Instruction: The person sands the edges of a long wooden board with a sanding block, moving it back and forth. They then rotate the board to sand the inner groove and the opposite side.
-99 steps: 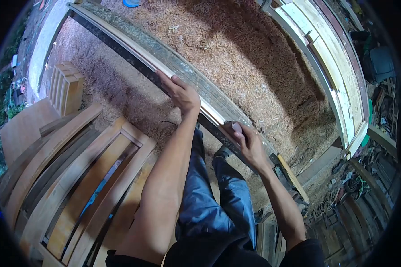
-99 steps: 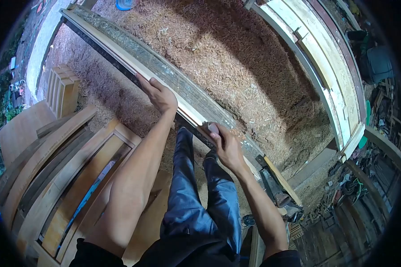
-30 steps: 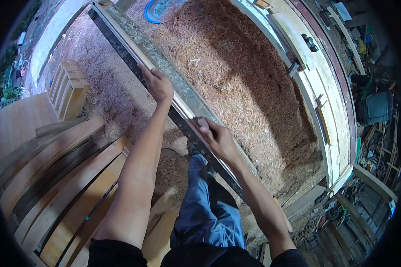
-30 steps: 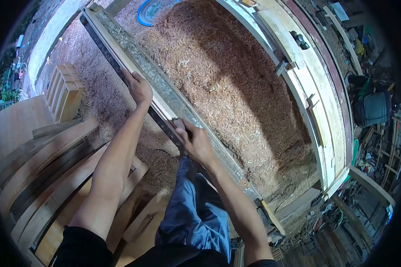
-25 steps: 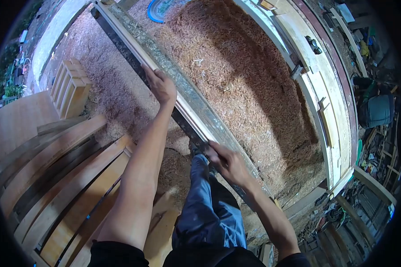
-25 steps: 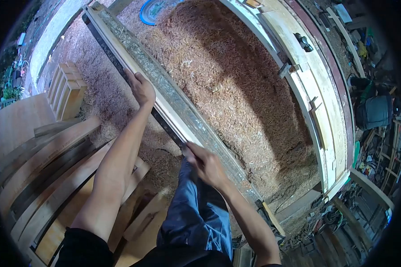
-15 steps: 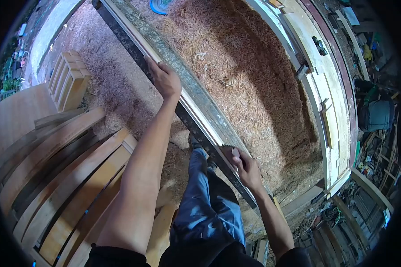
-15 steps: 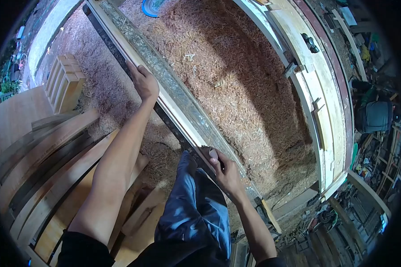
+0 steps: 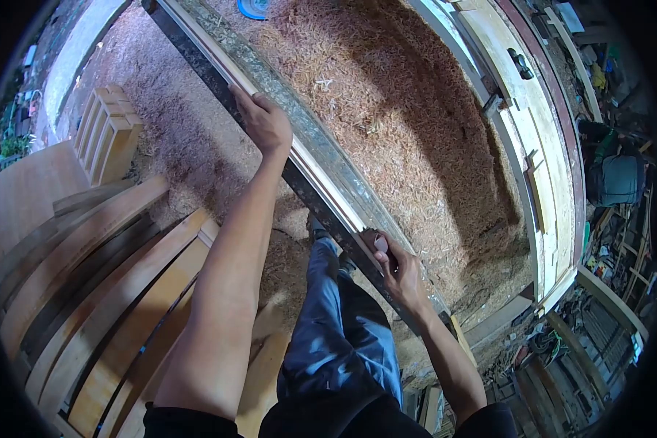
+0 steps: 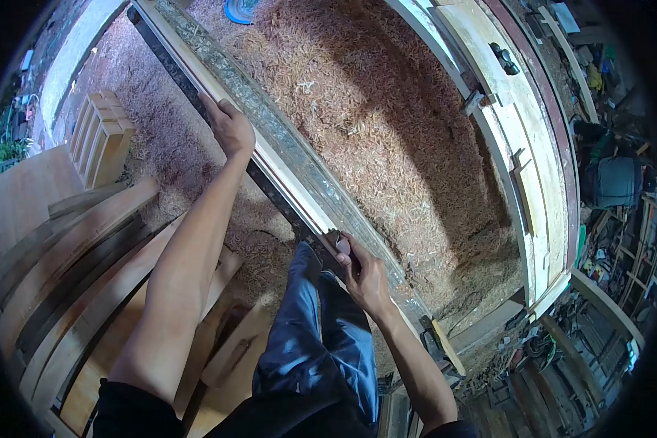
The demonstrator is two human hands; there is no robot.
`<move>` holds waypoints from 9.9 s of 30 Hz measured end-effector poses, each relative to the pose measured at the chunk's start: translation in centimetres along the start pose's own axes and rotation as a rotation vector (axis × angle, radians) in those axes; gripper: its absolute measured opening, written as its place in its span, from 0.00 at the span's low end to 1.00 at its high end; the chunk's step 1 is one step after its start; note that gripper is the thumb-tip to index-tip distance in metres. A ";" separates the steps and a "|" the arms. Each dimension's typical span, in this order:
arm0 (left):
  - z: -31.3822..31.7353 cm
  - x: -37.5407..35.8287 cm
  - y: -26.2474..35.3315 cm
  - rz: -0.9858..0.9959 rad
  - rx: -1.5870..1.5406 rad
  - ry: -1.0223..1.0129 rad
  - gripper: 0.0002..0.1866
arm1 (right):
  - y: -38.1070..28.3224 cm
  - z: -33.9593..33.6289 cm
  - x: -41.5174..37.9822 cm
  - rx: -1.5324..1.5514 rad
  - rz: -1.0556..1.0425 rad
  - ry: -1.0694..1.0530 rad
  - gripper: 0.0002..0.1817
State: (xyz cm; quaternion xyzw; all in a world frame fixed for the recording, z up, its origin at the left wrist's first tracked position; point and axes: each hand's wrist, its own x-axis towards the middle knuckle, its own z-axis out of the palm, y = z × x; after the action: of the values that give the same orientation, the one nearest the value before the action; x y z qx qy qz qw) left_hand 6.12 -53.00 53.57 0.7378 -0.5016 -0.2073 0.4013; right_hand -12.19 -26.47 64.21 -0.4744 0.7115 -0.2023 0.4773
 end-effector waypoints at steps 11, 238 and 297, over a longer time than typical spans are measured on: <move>-0.2 -0.1 0.6 -0.030 0.031 -0.011 0.29 | -4.1 2.2 8.5 0.126 -0.208 0.003 0.20; 0.9 15.2 -2.2 0.076 -0.035 0.052 0.30 | -6.3 4.1 11.1 0.004 -0.055 0.015 0.21; 0.8 15.0 -1.7 0.012 -0.040 0.048 0.28 | -13.7 8.0 22.7 0.071 -0.288 0.069 0.14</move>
State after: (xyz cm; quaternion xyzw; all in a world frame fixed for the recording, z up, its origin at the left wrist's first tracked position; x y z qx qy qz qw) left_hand 12.72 -66.64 53.22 0.7314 -0.4919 -0.1972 0.4292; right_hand -0.78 -51.25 59.66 -0.5470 0.6445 -0.3099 0.4351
